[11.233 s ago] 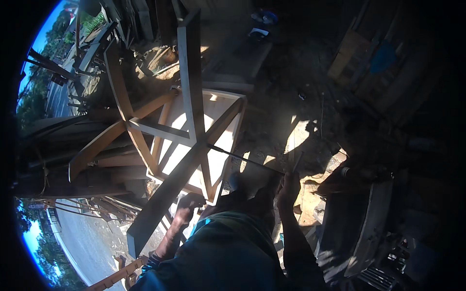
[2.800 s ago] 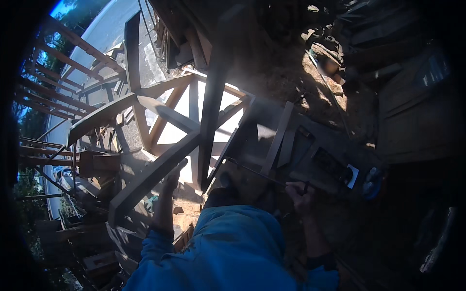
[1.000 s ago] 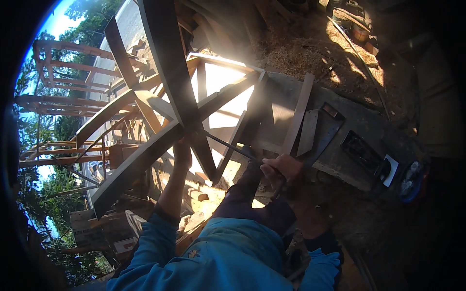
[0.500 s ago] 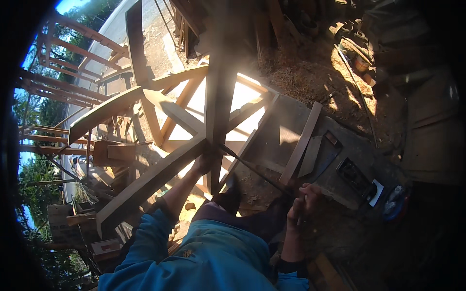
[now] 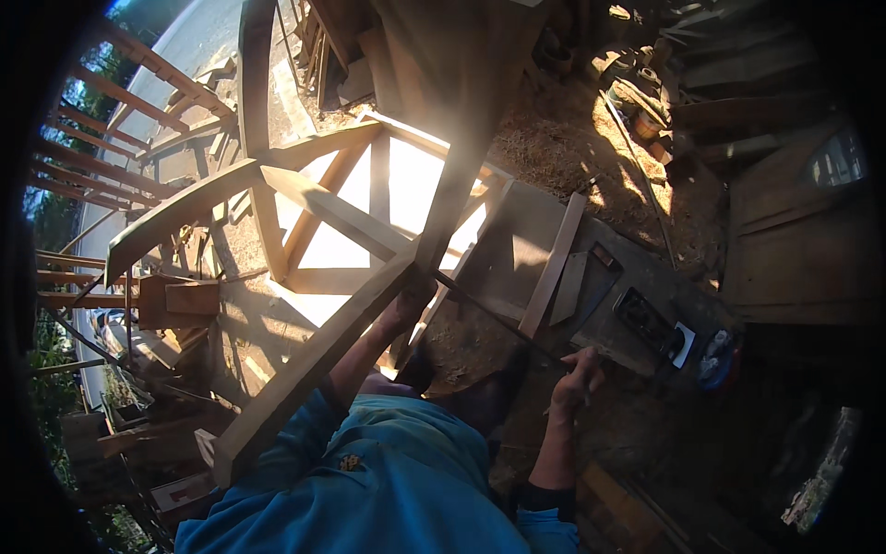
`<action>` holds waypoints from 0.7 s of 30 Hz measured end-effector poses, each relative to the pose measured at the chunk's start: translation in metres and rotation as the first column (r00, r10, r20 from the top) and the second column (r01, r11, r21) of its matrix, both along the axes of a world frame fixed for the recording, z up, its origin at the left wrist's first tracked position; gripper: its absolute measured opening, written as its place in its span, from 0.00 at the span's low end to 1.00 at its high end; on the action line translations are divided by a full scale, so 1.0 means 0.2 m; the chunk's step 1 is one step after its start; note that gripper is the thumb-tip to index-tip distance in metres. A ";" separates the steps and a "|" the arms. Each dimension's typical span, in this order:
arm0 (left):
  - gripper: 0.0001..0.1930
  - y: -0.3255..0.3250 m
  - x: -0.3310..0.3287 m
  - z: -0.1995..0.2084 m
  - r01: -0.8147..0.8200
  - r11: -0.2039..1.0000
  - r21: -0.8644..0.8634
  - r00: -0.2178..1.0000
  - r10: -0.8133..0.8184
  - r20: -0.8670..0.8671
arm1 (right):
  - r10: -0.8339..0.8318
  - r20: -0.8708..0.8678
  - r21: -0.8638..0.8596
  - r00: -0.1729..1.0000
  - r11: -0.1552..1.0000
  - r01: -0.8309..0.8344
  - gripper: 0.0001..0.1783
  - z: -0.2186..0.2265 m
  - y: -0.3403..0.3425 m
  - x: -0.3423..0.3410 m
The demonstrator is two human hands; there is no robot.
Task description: The person assembles a wooden chair frame by measuring and marking wooden pieces with a metal tool and fitting them together by hand.
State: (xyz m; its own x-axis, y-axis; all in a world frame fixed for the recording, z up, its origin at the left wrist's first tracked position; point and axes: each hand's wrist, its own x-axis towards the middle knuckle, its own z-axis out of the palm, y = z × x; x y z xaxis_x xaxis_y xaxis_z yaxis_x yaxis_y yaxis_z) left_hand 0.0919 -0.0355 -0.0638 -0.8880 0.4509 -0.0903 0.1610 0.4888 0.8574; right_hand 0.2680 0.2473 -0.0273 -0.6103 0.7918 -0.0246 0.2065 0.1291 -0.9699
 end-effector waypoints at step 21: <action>0.11 -0.02 0.15 0.04 -0.128 0.988 -0.088 0.992 0.127 -0.015 | 0.261 0.038 -0.816 0.964 0.565 -0.121 0.07 0.06 0.18 -0.01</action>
